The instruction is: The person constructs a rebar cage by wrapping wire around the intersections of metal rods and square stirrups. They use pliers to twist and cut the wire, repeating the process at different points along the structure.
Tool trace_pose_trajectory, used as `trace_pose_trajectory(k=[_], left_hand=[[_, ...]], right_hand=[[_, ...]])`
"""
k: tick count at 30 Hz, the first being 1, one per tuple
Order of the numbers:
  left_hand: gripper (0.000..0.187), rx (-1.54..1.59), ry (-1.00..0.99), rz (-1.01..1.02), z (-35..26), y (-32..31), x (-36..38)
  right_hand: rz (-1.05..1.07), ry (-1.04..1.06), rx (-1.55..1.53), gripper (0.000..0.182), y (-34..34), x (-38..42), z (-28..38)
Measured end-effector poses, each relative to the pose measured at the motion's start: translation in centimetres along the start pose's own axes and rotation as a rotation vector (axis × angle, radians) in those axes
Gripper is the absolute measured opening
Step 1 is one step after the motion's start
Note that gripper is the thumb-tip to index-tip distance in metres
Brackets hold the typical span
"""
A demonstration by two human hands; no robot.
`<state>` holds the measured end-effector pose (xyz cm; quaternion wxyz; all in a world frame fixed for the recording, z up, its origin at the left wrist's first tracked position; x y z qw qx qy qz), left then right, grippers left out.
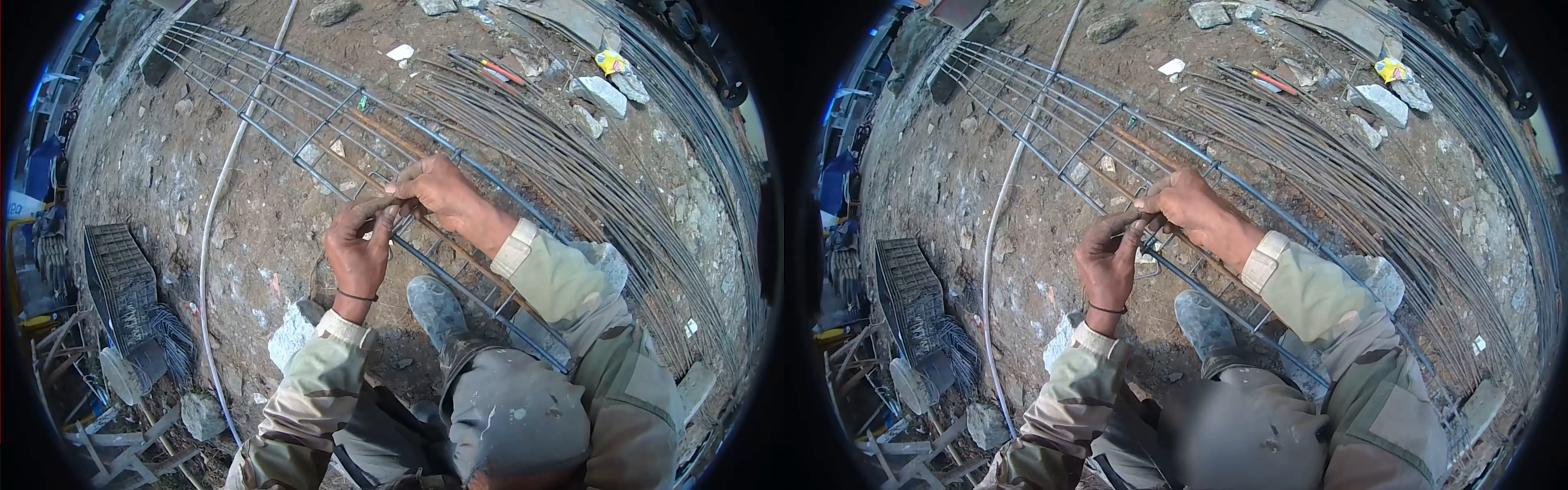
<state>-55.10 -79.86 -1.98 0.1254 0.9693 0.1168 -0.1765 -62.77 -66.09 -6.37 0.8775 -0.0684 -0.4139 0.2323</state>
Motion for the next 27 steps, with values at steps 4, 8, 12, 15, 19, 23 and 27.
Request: trace_pose_trajectory(k=[4, 8, 12, 15, 19, 23, 27], left_hand=[[0.014, -0.213, 0.027, -0.047, 0.3, 1.5, -0.8], [0.016, -0.516, 0.156, 0.134, 1.7, 3.0, -3.6], [0.013, -0.670, 0.063, 0.337, 2.8, -0.3, -5.2], [0.013, -0.475, 0.183, 0.236, 5.7, -1.5, -3.9], [0.012, -0.321, 0.384, 0.153, 4.7, -0.1, -2.2], [0.009, -0.254, 0.397, 0.085, 4.5, -0.4, -1.8], [0.011, -0.328, 0.399, 0.100, 4.3, -0.3, -2.5]], right_hand=[[-0.184, 0.080, 0.376, 0.020, 1.5, 1.5, 1.9], [-0.525, 0.281, 0.330, 0.023, 7.3, 5.0, 5.9], [-0.545, 0.356, 0.321, 0.025, 8.9, 5.9, 6.9], [-0.558, 0.338, 0.373, 0.025, 8.9, 5.1, 6.1], [-0.625, 0.300, 0.640, 0.024, 8.7, 3.7, 4.3], [-0.637, 0.340, 0.762, 0.025, 7.9, 3.1, 4.3], [-0.669, 0.390, 0.828, 0.021, 6.4, 2.9, 4.9]])
Point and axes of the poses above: each hand's wrist, its own x-axis away from the middle knuckle, its own y-axis out of the back of the hand, z = x × y, the point moved 8 cm from there along -x, towards the middle knuckle, and after that the axes turned 14 degrees about -y, right-handed, at the moved point
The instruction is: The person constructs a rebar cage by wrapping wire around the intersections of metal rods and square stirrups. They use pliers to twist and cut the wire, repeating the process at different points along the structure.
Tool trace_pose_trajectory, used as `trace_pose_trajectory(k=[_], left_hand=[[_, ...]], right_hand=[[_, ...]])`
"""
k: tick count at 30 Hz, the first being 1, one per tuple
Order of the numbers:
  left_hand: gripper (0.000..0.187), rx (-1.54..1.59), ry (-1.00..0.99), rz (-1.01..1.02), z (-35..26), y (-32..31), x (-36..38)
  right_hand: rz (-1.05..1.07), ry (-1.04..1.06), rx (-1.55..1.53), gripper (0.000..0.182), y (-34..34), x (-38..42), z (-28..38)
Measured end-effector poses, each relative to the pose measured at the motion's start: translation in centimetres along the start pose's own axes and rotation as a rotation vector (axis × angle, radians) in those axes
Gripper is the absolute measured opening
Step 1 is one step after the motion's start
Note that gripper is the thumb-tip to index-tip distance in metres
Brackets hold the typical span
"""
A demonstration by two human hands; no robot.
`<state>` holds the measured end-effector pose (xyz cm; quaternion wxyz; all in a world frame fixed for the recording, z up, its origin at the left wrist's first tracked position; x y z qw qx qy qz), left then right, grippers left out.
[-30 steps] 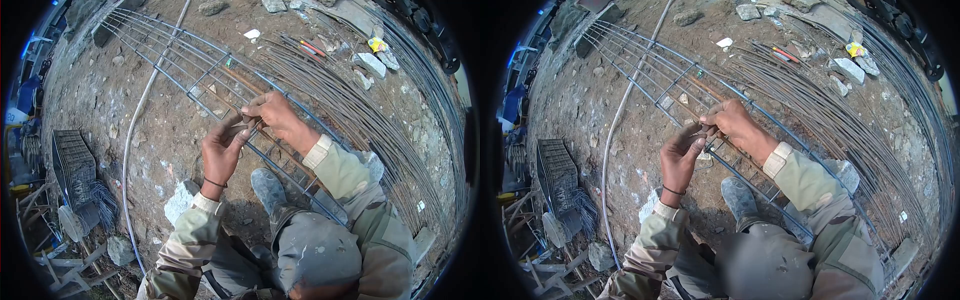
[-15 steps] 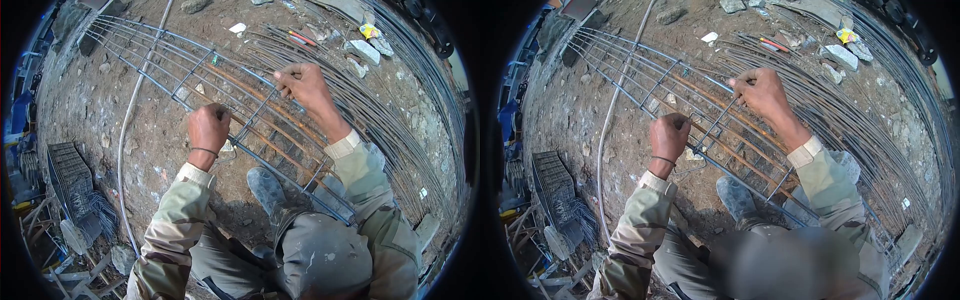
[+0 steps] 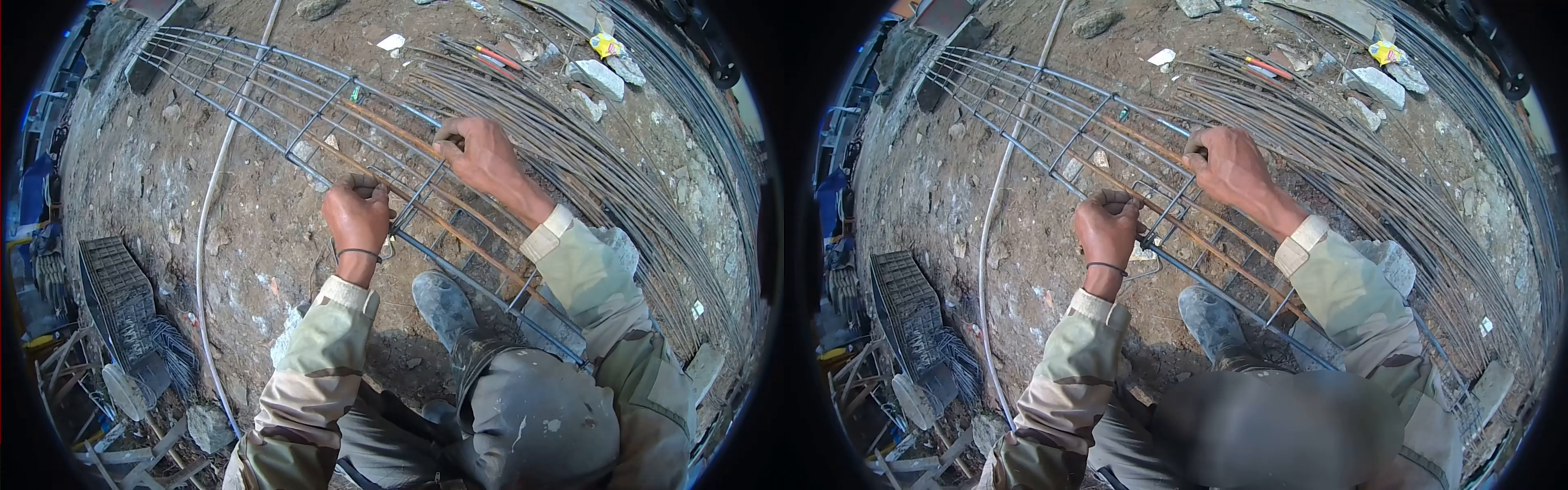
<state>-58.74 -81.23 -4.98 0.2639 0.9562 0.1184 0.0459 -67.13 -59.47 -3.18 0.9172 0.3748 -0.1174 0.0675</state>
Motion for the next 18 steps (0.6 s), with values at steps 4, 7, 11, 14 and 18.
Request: trace_pose_trajectory(k=[4, 7, 11, 14, 18], left_hand=[[0.012, -0.060, -0.048, -0.117, 1.9, 0.1, 0.2], [0.014, -0.012, -0.010, -0.147, 2.6, -0.1, 0.4], [0.012, -0.058, -0.096, -0.167, 2.0, 0.1, 0.3], [0.012, -0.122, -0.103, -0.109, 1.1, 0.5, 0.1], [0.013, -0.376, -0.456, -0.026, -1.7, 0.8, -0.5]], right_hand=[[-0.001, 0.401, 0.229, 0.018, -2.1, 0.2, 3.3], [0.048, 0.494, 0.410, 0.022, -4.4, -0.3, 4.2], [0.079, 0.659, 0.519, 0.026, -5.8, -1.0, 4.8], [0.225, 0.753, 0.501, 0.023, -5.5, -1.1, 5.6], [0.315, 0.771, 0.560, 0.019, -5.3, -2.1, 6.4]])
Point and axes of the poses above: each hand's wrist, its own x-axis away from the middle knuckle, its own y-axis out of the back of the hand, z = x × y, the point moved 8 cm from there along -x, towards the middle knuckle, and after that the axes turned 14 degrees about -y, right-handed, at the moved point
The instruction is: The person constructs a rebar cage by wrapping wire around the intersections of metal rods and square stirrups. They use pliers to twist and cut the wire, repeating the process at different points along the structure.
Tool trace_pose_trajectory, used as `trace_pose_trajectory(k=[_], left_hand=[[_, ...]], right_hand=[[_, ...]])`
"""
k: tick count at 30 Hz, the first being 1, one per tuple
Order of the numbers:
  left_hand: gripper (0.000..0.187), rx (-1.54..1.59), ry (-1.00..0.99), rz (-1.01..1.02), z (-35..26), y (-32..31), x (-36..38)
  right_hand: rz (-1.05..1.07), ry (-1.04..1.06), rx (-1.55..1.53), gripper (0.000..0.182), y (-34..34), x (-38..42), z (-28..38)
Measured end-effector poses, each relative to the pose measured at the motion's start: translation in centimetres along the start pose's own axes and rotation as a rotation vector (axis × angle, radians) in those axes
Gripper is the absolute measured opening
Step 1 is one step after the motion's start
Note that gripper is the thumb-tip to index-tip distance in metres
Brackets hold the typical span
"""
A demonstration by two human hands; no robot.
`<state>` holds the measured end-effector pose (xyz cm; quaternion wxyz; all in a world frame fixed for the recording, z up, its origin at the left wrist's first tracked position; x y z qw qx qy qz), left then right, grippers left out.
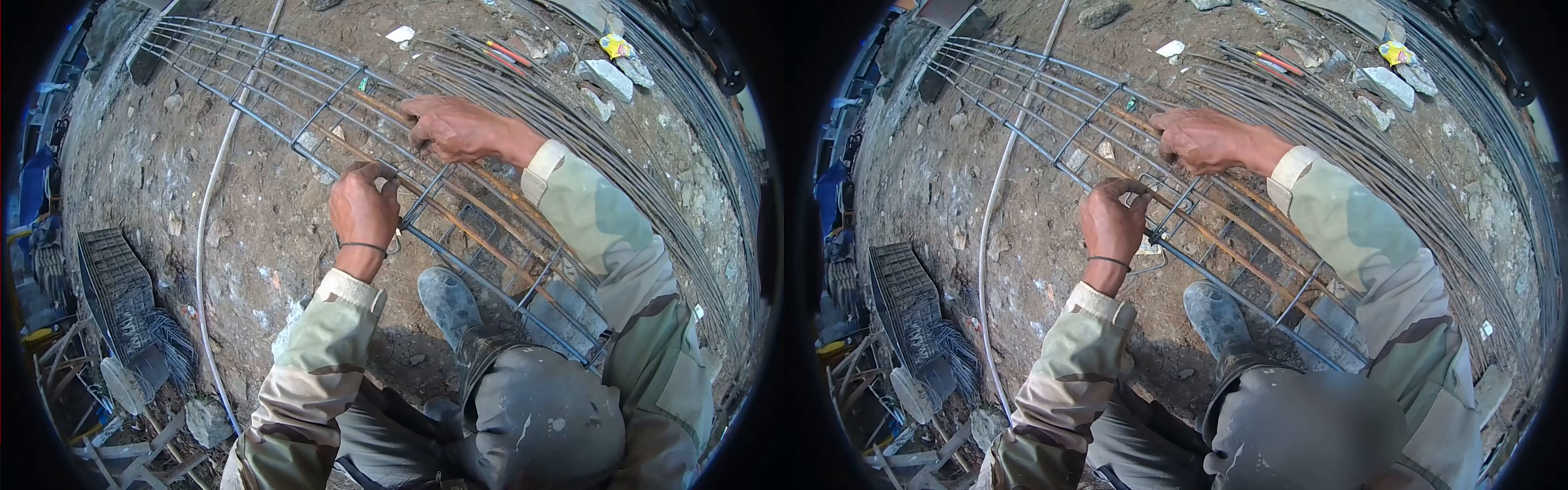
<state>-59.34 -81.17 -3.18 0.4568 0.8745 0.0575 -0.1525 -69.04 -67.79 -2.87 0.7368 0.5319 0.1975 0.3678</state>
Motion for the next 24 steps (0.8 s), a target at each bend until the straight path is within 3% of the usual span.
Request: trace_pose_trajectory(k=[3, 9, 15, 17, 24], left_hand=[[0.013, -0.068, 0.120, 0.137, -0.1, -0.2, -0.6], [0.014, -0.134, 0.010, 0.269, -0.6, -1.5, -1.8], [0.010, 0.201, 0.138, 0.310, -0.8, -4.3, -2.4], [0.012, 0.288, 0.156, 0.303, -0.1, -4.6, -2.5], [0.013, 0.372, 0.110, 0.330, -0.9, -5.1, -2.0]], right_hand=[[0.034, 0.045, -0.026, 0.019, 0.2, -0.6, -0.2], [0.017, 0.132, -0.040, 0.020, 1.9, -0.6, -0.1], [-0.048, -0.054, -0.190, 0.022, 3.4, 1.1, -0.8], [0.057, -0.251, -0.314, 0.016, 2.6, 2.4, -1.0], [-0.206, -0.412, -0.514, 0.012, 1.7, 6.1, -0.7]])
Point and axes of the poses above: each hand's wrist, its own x-axis away from the middle knuckle, its own y-axis out of the back of the hand, z = x × y, the point moved 8 cm from there along -x, towards the middle knuckle, and after that the axes turned 14 degrees about -y, right-handed, at the moved point
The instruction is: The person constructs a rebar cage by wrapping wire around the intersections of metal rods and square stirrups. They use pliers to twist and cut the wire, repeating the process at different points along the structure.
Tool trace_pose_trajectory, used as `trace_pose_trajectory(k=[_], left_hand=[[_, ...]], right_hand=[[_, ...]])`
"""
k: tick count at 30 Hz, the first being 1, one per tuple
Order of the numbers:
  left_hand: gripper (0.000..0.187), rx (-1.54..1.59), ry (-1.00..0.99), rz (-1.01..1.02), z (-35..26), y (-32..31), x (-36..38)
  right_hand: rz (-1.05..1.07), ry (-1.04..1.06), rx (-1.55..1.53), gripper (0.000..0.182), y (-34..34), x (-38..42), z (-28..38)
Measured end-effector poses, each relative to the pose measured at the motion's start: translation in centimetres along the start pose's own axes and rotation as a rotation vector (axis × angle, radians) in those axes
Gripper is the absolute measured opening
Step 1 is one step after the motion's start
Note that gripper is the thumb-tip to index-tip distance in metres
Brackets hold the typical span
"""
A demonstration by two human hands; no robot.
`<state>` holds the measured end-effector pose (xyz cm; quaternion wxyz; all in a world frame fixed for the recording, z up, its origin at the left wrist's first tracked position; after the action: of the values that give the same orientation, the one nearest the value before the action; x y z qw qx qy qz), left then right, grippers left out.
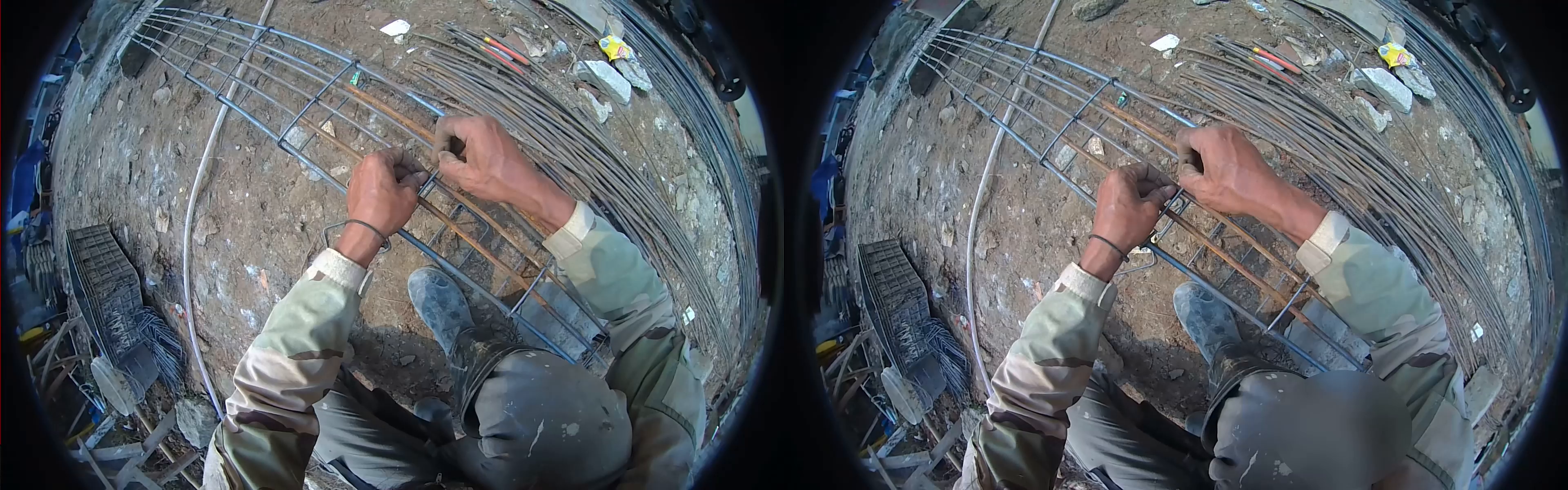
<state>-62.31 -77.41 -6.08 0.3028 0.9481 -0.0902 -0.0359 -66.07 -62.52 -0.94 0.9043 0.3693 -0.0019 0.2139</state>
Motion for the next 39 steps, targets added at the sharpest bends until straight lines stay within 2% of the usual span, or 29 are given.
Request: trace_pose_trajectory(k=[3, 5, 9, 11, 14, 16, 17, 19, 23, 26, 29, 31, 32, 34, 35, 37, 38, 39], left_hand=[[0.013, 0.126, 0.091, -0.030, 1.1, -0.2, -0.1], [0.021, 0.137, 0.136, -0.050, 1.3, -0.1, -0.3], [0.014, 0.157, 0.144, -0.046, 0.4, -0.6, -0.5], [0.013, 0.150, 0.084, -0.050, 0.5, -0.6, -0.7], [0.021, 0.262, 0.113, -0.083, 2.4, -1.4, -0.2], [0.021, 0.287, 0.143, -0.088, 2.8, -1.7, 0.0], [0.021, 0.308, 0.168, -0.092, 2.9, -1.7, 0.1], [0.021, 0.248, 0.142, -0.090, 2.0, -1.4, 0.2], [0.018, 0.183, 0.034, -0.008, 0.4, -0.4, -0.5], [0.016, 0.270, 0.024, 0.006, 0.9, -0.6, -0.6], [0.023, 0.190, -0.015, 0.068, 0.5, -0.8, -0.6], [0.023, 0.094, -0.045, 0.063, -0.6, -0.6, -0.6], [0.023, 0.001, -0.071, 0.054, -1.2, -0.5, -0.6], [0.022, -0.050, -0.092, 0.031, -1.8, -0.7, -0.4], [0.021, -0.099, -0.110, 0.001, -2.1, -0.6, -0.4], [0.019, -0.123, -0.130, -0.016, -2.2, -0.7, 0.0], [0.017, -0.144, -0.144, -0.041, -2.2, -0.7, 0.3], [0.017, -0.145, -0.147, -0.039, -2.3, -0.8, 0.5]], right_hand=[[-0.052, -0.090, -0.097, 0.013, 0.0, 0.4, -1.3], [-0.083, -0.107, -0.117, 0.014, -0.1, 0.7, -1.4], [-0.119, -0.103, -0.144, 0.012, -0.3, 1.4, -0.5], [-0.122, -0.094, -0.130, 0.012, -0.3, 1.7, 0.0], [-0.095, 0.013, -0.080, 0.008, -1.3, 4.0, 0.7], [-0.281, 0.441, 0.104, 0.009, -2.1, 7.2, 2.5], [-0.277, 0.438, 0.106, 0.009, -2.4, 7.6, 2.0], [-0.176, 0.658, 0.496, 0.010, -4.6, 9.2, 2.5], [-0.193, 0.673, 0.611, 0.014, -5.2, 8.8, 3.2], [-0.140, 0.627, 0.723, 0.018, -5.8, 8.8, 3.1], [-0.116, 0.513, 0.792, 0.023, -5.9, 9.1, 1.8], [-0.150, 0.457, 0.501, 0.026, -4.5, 9.1, 1.2], [-0.156, 0.451, 0.502, 0.026, -4.4, 9.0, 0.9], [-0.208, 0.357, 0.141, 0.027, -2.4, 8.8, 0.2], [-0.215, 0.353, 0.141, 0.027, -2.2, 8.8, 0.3], [-0.265, -0.010, 0.119, 0.027, -1.5, 7.9, -1.5], [-0.270, -0.013, 0.118, 0.027, -1.5, 7.6, -1.1], [-0.190, -0.121, 0.125, 0.025, -2.2, 6.8, -1.5]])
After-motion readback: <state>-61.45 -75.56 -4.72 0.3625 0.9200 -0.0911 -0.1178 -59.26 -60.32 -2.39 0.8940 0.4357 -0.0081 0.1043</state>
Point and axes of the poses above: each hand's wrist, its own x-axis away from the middle knuckle, its own y-axis out of the back of the hand, z = x × y, the point moved 8 cm from there along -x, towards the middle knuckle, and after that the axes turned 14 degrees about -y, right-handed, at the moved point
